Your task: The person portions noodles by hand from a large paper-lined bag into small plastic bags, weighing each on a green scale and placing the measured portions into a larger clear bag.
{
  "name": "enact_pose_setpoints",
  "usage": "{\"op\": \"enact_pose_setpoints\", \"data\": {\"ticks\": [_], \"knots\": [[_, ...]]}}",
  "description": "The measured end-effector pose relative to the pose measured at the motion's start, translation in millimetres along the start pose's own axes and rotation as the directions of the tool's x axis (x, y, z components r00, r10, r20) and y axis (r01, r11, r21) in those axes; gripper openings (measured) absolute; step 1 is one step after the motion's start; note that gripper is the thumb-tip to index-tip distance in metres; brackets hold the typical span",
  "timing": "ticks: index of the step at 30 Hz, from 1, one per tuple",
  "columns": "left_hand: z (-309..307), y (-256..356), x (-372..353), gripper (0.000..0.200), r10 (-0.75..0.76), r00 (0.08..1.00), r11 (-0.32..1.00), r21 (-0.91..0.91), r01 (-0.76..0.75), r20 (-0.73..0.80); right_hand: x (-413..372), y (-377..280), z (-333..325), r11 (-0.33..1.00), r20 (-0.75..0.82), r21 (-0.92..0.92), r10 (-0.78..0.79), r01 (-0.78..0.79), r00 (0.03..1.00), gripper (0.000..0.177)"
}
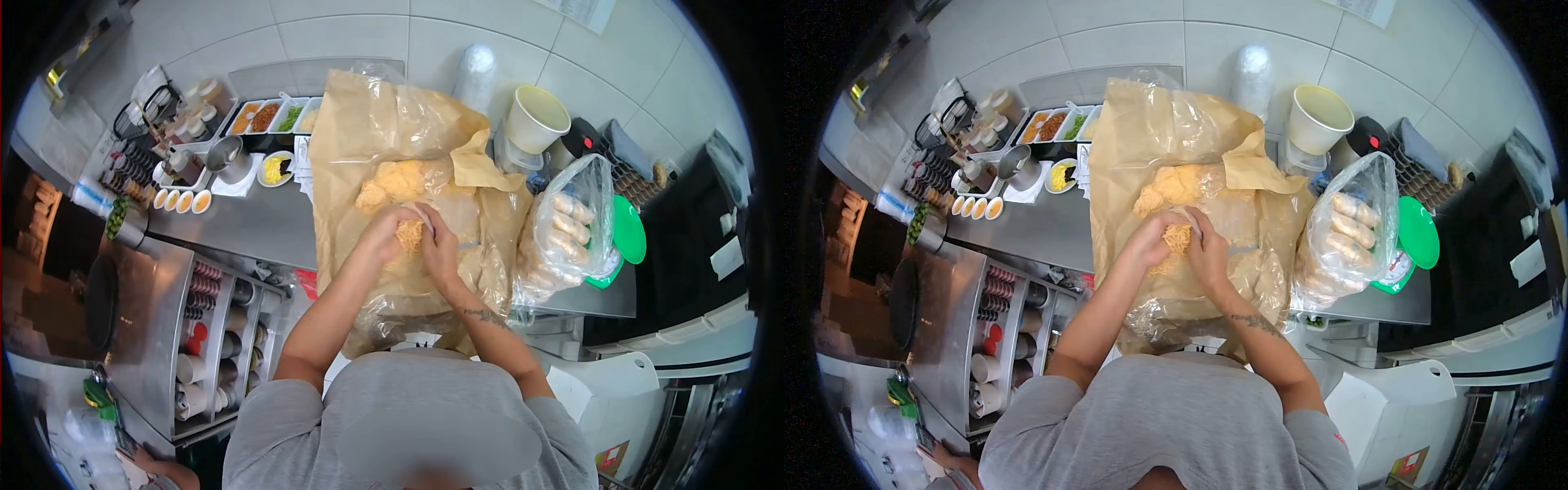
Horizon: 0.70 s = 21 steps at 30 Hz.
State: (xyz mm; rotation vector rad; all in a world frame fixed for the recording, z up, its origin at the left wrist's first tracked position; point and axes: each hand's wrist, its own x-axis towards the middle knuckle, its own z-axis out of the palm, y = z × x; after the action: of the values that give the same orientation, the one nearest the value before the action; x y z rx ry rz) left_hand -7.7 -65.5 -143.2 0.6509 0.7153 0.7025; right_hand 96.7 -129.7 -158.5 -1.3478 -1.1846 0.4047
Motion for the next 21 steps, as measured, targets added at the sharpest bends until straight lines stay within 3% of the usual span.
{"op": "enact_pose_setpoints", "data": {"ticks": [1,2,3,4,6,7,8,9,10,11,13,15,17,18,20,21], "knots": [[4.1,1.5,-1.1,0.033,-0.020,0.997,0.982,-0.186,0.033,0.071,-0.9,-2.1,-2.0,0.999,-0.045,0.022,-0.038,0.039,0.998,0.028],[11.0,0.2,-1.7,0.030,0.082,0.993,0.986,0.141,-0.093,0.083,1.1,-4.2,-6.2,0.999,-0.028,0.037,0.031,-0.030,0.999,0.028],[21.5,-4.1,-1.4,0.028,0.175,0.977,0.867,0.451,-0.213,0.125,3.7,-7.1,-13.2,0.994,-0.010,0.053,0.101,-0.100,0.995,0.028],[33.1,-5.1,-3.3,0.026,0.245,0.950,0.640,0.703,-0.309,0.194,6.0,-9.1,-19.2,0.983,0.010,0.069,0.170,-0.171,0.985,0.028],[39.7,-11.5,3.8,0.020,0.295,0.871,0.143,0.883,-0.448,0.394,20.4,-2.2,-24.7,0.993,-0.046,-0.054,-0.111,0.109,0.993,0.026],[41.8,-11.1,8.2,0.017,0.275,0.824,-0.132,0.868,-0.479,0.496,30.5,1.3,-28.6,0.961,-0.060,-0.121,-0.255,0.247,0.965,0.025],[47.2,-3.7,8.9,0.015,0.307,0.743,-0.185,0.804,-0.566,0.594,37.7,-1.2,-35.9,1.000,-0.074,0.001,0.004,-0.004,0.997,0.023],[53.5,4.9,11.2,0.014,0.331,0.650,-0.241,0.727,-0.643,0.684,45.6,-4.8,-45.4,0.959,-0.056,0.123,0.262,-0.253,0.963,0.023],[61.6,14.0,10.0,0.013,0.347,0.543,-0.300,0.639,-0.708,0.765,56.3,-12.7,-56.3,0.970,-0.115,0.082,0.239,-0.230,0.964,0.024],[68.1,22.6,4.6,0.013,0.446,0.574,-0.125,0.683,-0.720,0.686,66.9,-17.7,-66.2,0.977,-0.173,0.039,0.212,-0.209,0.962,0.026],[69.9,41.7,-7.2,0.016,0.577,0.656,0.237,0.669,-0.704,0.486,85.6,-13.6,-79.6,0.965,-0.248,0.155,0.244,-0.211,0.937,0.028],[39.0,61.3,14.7,0.018,0.646,0.623,0.192,0.696,-0.692,0.441,95.9,-11.2,-91.4,0.948,-0.299,0.254,0.266,-0.192,0.916,0.030],[-12.3,65.3,58.1,0.019,0.551,0.619,-0.283,0.823,-0.492,0.559,98.4,-10.0,-98.0,0.927,-0.321,0.339,0.275,-0.161,0.906,0.031],[-34.0,53.5,71.1,0.021,0.575,0.558,-0.370,0.799,-0.474,0.598,96.3,-5.9,-98.8,0.933,-0.301,0.289,0.299,-0.212,0.906,0.031],[-56.3,40.1,84.0,0.025,0.601,0.428,-0.533,0.738,-0.414,0.675,91.1,2.1,-98.4,0.933,-0.263,0.182,0.349,-0.309,0.899,0.031],[-58.4,41.6,88.0,0.027,0.617,0.517,-0.446,0.805,-0.391,0.593,89.6,2.8,-97.7,0.938,-0.270,0.174,0.337,-0.299,0.902,0.031]]}}
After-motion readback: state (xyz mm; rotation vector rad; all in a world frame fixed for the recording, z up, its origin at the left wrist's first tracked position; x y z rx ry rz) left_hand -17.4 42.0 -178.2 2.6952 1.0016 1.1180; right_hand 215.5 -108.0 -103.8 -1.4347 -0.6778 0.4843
